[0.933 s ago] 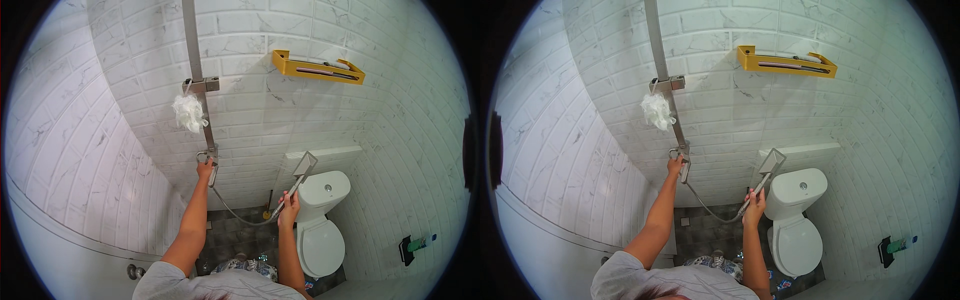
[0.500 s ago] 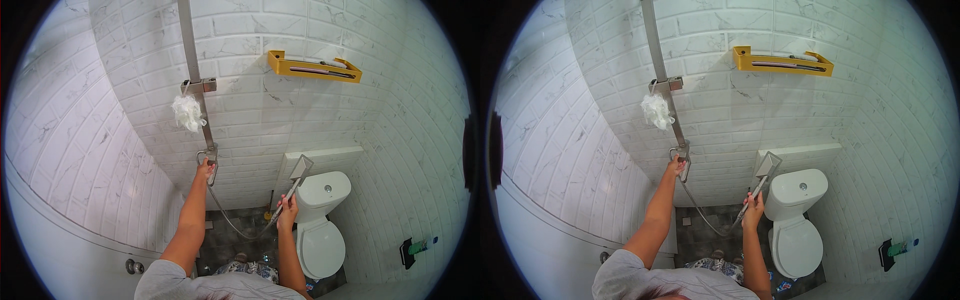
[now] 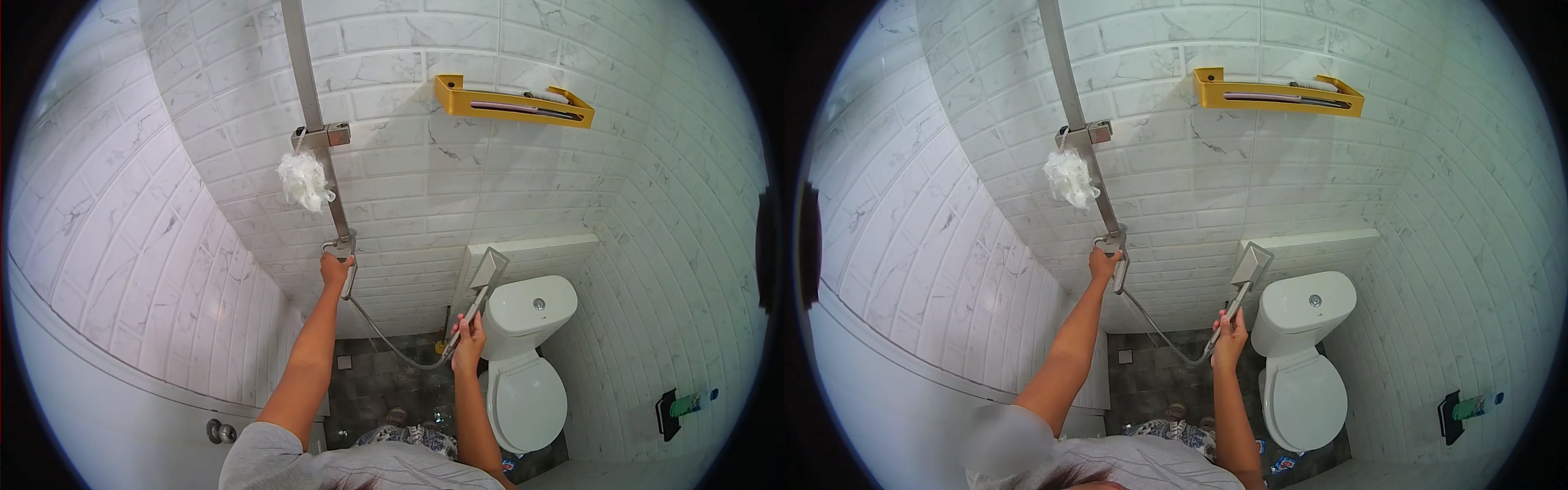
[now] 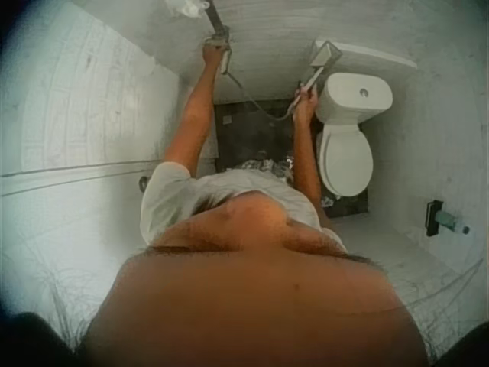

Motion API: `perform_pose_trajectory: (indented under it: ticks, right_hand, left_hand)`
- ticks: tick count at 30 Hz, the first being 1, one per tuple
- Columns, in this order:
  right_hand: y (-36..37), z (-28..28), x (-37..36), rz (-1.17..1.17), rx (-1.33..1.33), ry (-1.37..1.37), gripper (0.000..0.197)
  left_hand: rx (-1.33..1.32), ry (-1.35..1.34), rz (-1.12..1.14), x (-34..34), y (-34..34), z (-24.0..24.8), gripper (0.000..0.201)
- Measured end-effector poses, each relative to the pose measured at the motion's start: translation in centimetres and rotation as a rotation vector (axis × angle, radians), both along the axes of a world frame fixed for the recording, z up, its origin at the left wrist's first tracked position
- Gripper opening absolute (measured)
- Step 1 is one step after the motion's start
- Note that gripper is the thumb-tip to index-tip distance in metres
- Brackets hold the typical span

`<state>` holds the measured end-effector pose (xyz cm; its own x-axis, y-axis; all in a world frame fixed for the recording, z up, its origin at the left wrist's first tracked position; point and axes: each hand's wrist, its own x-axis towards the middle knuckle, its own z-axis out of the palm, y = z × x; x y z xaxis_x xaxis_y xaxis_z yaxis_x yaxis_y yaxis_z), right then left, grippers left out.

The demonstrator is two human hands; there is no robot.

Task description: The person uses a handheld shower head to spray water on the white tiled walls of a bathroom. They then apply liquid soap to a bath sponge and scrub the wall surface. The person rinses the sponge and continues scrubbing the wall.

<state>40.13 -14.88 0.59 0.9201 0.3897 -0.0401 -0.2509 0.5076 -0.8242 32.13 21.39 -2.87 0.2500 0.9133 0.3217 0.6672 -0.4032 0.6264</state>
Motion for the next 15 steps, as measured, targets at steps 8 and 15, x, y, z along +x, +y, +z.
perform_pose_trajectory:
  ticks: [8, 15]
  right_hand:
    - [0.9, -0.3, 0.2, 0.0, 0.024, -0.012, 0.045]
    - [1.2, -0.4, -0.1, 0.007, -0.008, 0.0, 0.048]
  left_hand:
    - [-0.569, -0.406, -0.056, -0.9, 2.7, -1.4, 0.049]
    - [-1.003, -0.775, 0.018, 0.1, 3.3, -3.7, 0.054]
